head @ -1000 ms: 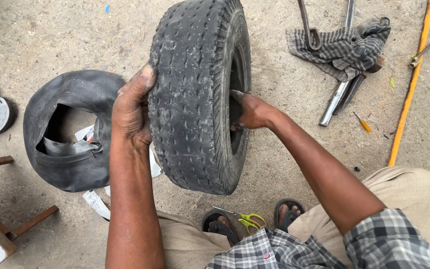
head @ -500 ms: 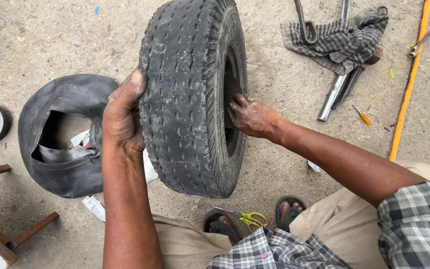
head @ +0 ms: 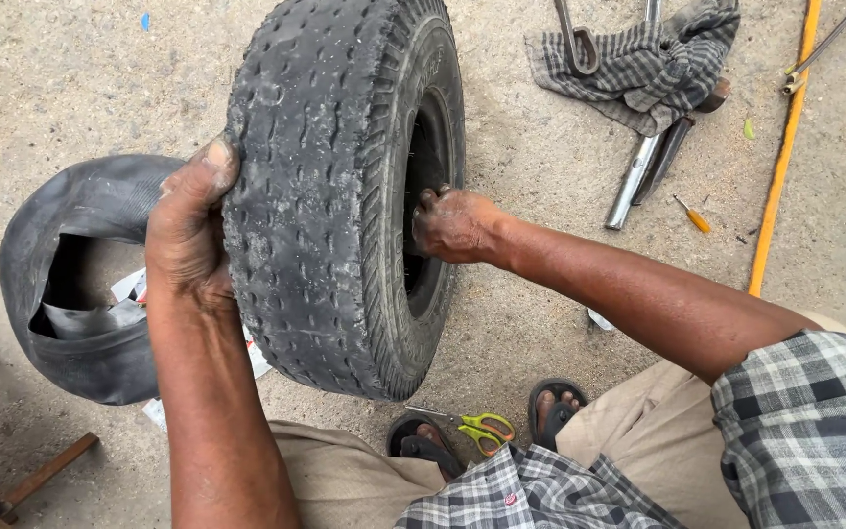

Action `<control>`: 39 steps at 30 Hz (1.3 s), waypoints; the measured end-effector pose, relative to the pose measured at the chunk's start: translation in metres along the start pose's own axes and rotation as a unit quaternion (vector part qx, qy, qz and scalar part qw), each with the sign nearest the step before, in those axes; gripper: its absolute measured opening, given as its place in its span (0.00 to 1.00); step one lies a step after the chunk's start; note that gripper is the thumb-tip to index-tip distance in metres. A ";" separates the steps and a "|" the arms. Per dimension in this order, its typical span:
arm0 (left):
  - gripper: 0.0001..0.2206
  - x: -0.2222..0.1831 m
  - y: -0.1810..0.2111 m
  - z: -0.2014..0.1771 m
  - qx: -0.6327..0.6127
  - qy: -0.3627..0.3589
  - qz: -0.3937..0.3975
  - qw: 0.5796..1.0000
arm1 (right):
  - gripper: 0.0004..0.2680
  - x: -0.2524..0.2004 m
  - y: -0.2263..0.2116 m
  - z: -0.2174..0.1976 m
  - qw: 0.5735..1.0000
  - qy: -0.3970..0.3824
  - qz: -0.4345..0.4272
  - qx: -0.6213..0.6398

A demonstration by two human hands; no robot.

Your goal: Replacing the inner tube and repairing a small vehicle tire.

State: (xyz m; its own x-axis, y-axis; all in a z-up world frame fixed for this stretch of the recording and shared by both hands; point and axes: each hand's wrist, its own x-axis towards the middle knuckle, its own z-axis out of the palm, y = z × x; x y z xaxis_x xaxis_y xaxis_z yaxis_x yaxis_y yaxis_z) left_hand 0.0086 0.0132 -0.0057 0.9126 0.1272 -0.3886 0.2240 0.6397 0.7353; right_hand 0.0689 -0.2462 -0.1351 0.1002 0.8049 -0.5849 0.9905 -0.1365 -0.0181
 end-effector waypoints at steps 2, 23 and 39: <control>0.28 0.001 -0.001 0.004 0.014 0.001 0.000 1.000 | 0.14 0.014 -0.001 0.032 0.999 0.042 0.009 0.006; 0.31 0.007 -0.011 0.020 0.069 -0.018 0.026 0.997 | 0.23 0.056 -0.030 0.087 0.994 0.039 0.005 -0.099; 0.33 0.007 -0.014 0.024 0.099 -0.004 0.035 0.994 | 0.19 0.012 -0.010 0.016 0.778 0.108 0.393 0.478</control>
State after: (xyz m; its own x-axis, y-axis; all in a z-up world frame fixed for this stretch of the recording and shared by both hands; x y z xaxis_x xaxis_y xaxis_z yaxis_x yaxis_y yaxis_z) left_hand 0.0203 -0.0130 -0.0060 0.9308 0.1592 -0.3289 0.2224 0.4675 0.8556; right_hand 0.0589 -0.2443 -0.1553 0.7556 0.3198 -0.5717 0.1026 -0.9197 -0.3789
